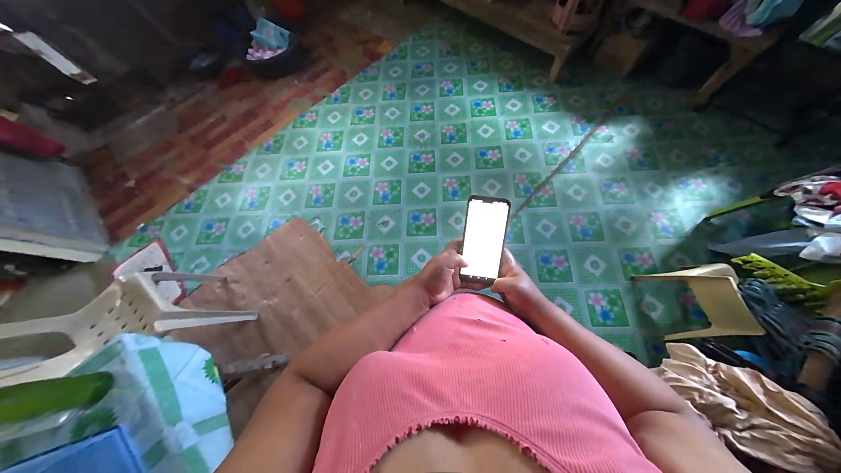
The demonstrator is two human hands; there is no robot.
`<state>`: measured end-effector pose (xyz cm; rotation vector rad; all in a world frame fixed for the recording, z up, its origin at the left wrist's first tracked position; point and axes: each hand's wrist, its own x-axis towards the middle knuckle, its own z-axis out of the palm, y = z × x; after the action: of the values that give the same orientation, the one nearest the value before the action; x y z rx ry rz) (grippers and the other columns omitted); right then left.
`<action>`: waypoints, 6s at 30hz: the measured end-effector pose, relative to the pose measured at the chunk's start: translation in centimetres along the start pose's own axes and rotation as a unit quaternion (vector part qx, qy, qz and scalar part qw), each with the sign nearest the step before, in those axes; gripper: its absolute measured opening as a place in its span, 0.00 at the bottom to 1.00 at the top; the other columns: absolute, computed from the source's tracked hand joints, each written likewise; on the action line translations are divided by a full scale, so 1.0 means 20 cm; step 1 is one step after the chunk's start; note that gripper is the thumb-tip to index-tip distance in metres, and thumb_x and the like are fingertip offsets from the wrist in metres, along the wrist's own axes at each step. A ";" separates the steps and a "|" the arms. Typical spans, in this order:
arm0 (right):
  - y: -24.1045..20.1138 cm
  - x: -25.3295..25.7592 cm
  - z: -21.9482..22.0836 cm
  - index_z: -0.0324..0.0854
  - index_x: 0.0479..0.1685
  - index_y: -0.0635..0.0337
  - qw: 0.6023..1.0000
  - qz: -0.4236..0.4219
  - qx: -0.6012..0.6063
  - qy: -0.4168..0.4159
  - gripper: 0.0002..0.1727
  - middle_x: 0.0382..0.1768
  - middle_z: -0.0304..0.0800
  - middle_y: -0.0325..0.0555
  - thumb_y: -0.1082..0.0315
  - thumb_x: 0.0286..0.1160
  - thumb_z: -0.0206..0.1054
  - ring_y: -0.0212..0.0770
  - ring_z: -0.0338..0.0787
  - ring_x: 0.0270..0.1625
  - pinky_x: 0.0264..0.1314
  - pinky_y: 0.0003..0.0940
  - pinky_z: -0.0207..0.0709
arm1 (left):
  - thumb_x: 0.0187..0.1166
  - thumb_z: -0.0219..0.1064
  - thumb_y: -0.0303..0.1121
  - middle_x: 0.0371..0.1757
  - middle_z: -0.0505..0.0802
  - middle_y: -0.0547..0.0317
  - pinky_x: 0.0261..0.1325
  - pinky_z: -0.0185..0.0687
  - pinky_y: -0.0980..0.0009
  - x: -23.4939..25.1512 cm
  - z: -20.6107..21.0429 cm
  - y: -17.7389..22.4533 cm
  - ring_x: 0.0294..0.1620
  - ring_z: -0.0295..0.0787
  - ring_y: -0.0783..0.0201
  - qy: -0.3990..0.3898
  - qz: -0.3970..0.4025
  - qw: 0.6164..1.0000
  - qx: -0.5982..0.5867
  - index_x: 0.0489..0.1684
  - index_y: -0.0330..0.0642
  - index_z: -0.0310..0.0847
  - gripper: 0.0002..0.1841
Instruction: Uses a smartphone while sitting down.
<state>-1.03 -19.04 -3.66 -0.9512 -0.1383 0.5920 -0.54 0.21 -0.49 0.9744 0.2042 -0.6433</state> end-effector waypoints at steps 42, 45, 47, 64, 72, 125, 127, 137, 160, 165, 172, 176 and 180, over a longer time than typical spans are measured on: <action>0.00 0.02 0.03 0.47 0.83 0.59 1.000 0.018 -0.010 0.014 0.49 0.64 0.84 0.61 0.91 0.48 0.51 0.55 0.92 0.60 0.62 0.55 0.88 | 0.88 0.44 0.34 0.67 0.85 0.41 0.58 0.89 0.49 -0.03 -0.01 0.02 0.59 0.90 0.45 0.000 0.014 1.000 0.015 0.84 0.54 0.55 0.24; -0.01 0.02 0.03 0.46 0.83 0.59 1.000 0.022 -0.008 0.016 0.50 0.64 0.84 0.61 0.91 0.47 0.52 0.56 0.92 0.61 0.62 0.55 0.88 | 0.90 0.42 0.32 0.68 0.84 0.40 0.58 0.88 0.48 -0.03 0.00 0.02 0.60 0.89 0.45 0.001 0.015 1.000 0.014 0.85 0.54 0.54 0.24; -0.01 0.02 0.02 0.46 0.83 0.58 1.000 0.023 -0.008 0.015 0.50 0.65 0.84 0.62 0.91 0.47 0.53 0.56 0.91 0.61 0.62 0.55 0.88 | 0.90 0.41 0.31 0.68 0.84 0.40 0.58 0.89 0.48 -0.03 0.00 0.02 0.60 0.89 0.44 -0.001 0.014 1.000 0.014 0.86 0.54 0.53 0.24; -0.01 0.01 0.04 0.49 0.80 0.60 0.999 0.021 -0.009 0.029 0.47 0.64 0.84 0.62 0.91 0.48 0.52 0.57 0.92 0.60 0.61 0.54 0.89 | 0.84 0.45 0.24 0.68 0.83 0.40 0.58 0.89 0.46 -0.02 0.00 0.01 0.60 0.89 0.43 0.001 0.009 1.000 0.003 0.85 0.55 0.53 0.28; 0.00 0.02 0.02 0.47 0.82 0.59 0.999 0.026 -0.010 0.022 0.49 0.65 0.84 0.62 0.90 0.47 0.52 0.57 0.91 0.61 0.63 0.55 0.88 | 0.79 0.46 0.20 0.68 0.84 0.40 0.57 0.89 0.46 -0.03 0.00 0.01 0.59 0.90 0.43 0.015 0.004 1.000 0.005 0.84 0.54 0.54 0.31; 0.02 0.01 0.03 0.47 0.83 0.58 1.000 0.011 -0.005 0.008 0.49 0.65 0.84 0.61 0.90 0.49 0.54 0.56 0.92 0.61 0.63 0.55 0.88 | 0.81 0.45 0.18 0.66 0.85 0.40 0.57 0.89 0.47 -0.05 0.00 0.01 0.59 0.90 0.44 0.007 0.011 1.000 0.015 0.82 0.49 0.57 0.28; 0.01 0.01 0.04 0.46 0.84 0.59 1.000 0.016 -0.001 0.012 0.49 0.64 0.84 0.63 0.91 0.51 0.54 0.57 0.92 0.61 0.63 0.55 0.88 | 0.80 0.45 0.19 0.65 0.85 0.40 0.57 0.89 0.47 -0.05 0.00 0.01 0.58 0.90 0.44 0.006 0.012 1.000 0.016 0.81 0.49 0.58 0.28; 0.01 0.02 0.02 0.48 0.82 0.59 1.000 0.007 -0.004 -0.007 0.49 0.66 0.84 0.61 0.90 0.47 0.54 0.56 0.91 0.63 0.64 0.56 0.87 | 0.84 0.18 0.69 0.67 0.86 0.38 0.58 0.89 0.46 -0.05 0.00 0.02 0.62 0.89 0.43 -0.019 0.026 0.999 -0.011 0.85 0.48 0.60 0.45; 0.00 0.01 0.04 0.50 0.81 0.59 1.000 0.016 0.000 -0.003 0.47 0.65 0.84 0.61 0.93 0.48 0.49 0.57 0.91 0.61 0.63 0.57 0.88 | 0.80 0.19 0.74 0.70 0.85 0.39 0.60 0.87 0.44 -0.06 0.01 0.01 0.65 0.88 0.42 -0.013 0.027 0.999 -0.022 0.86 0.47 0.57 0.48; 0.01 0.02 0.03 0.51 0.81 0.58 1.000 0.009 0.002 -0.004 0.47 0.64 0.85 0.61 0.92 0.48 0.50 0.57 0.91 0.61 0.62 0.57 0.88 | 0.80 0.18 0.74 0.71 0.84 0.38 0.62 0.87 0.43 -0.07 0.01 0.02 0.66 0.87 0.41 -0.016 0.024 0.999 -0.025 0.87 0.48 0.56 0.48; 0.00 0.02 0.05 0.47 0.82 0.59 1.000 0.018 0.006 0.012 0.49 0.65 0.83 0.62 0.92 0.47 0.51 0.59 0.91 0.62 0.63 0.58 0.88 | 0.81 0.19 0.73 0.73 0.83 0.39 0.61 0.87 0.43 -0.06 -0.01 0.03 0.67 0.86 0.42 -0.012 0.020 1.000 -0.015 0.89 0.49 0.53 0.47; 0.01 0.03 0.04 0.47 0.82 0.60 1.000 0.012 0.006 0.006 0.48 0.66 0.82 0.63 0.92 0.48 0.50 0.59 0.90 0.63 0.64 0.59 0.87 | 0.81 0.20 0.73 0.72 0.84 0.40 0.60 0.87 0.45 -0.05 -0.01 0.03 0.65 0.87 0.43 -0.016 0.020 0.999 -0.021 0.89 0.51 0.54 0.46; 0.01 0.03 0.02 0.47 0.84 0.59 1.000 0.008 -0.016 0.006 0.49 0.65 0.83 0.61 0.90 0.48 0.52 0.55 0.91 0.62 0.63 0.55 0.88 | 0.81 0.19 0.72 0.70 0.85 0.40 0.59 0.87 0.45 -0.04 -0.01 0.03 0.65 0.88 0.43 -0.011 0.019 1.000 -0.020 0.87 0.49 0.57 0.47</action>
<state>-0.80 -18.30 -3.71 -0.9870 -0.1295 0.6010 -0.87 0.89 0.19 0.9299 0.1772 -0.6122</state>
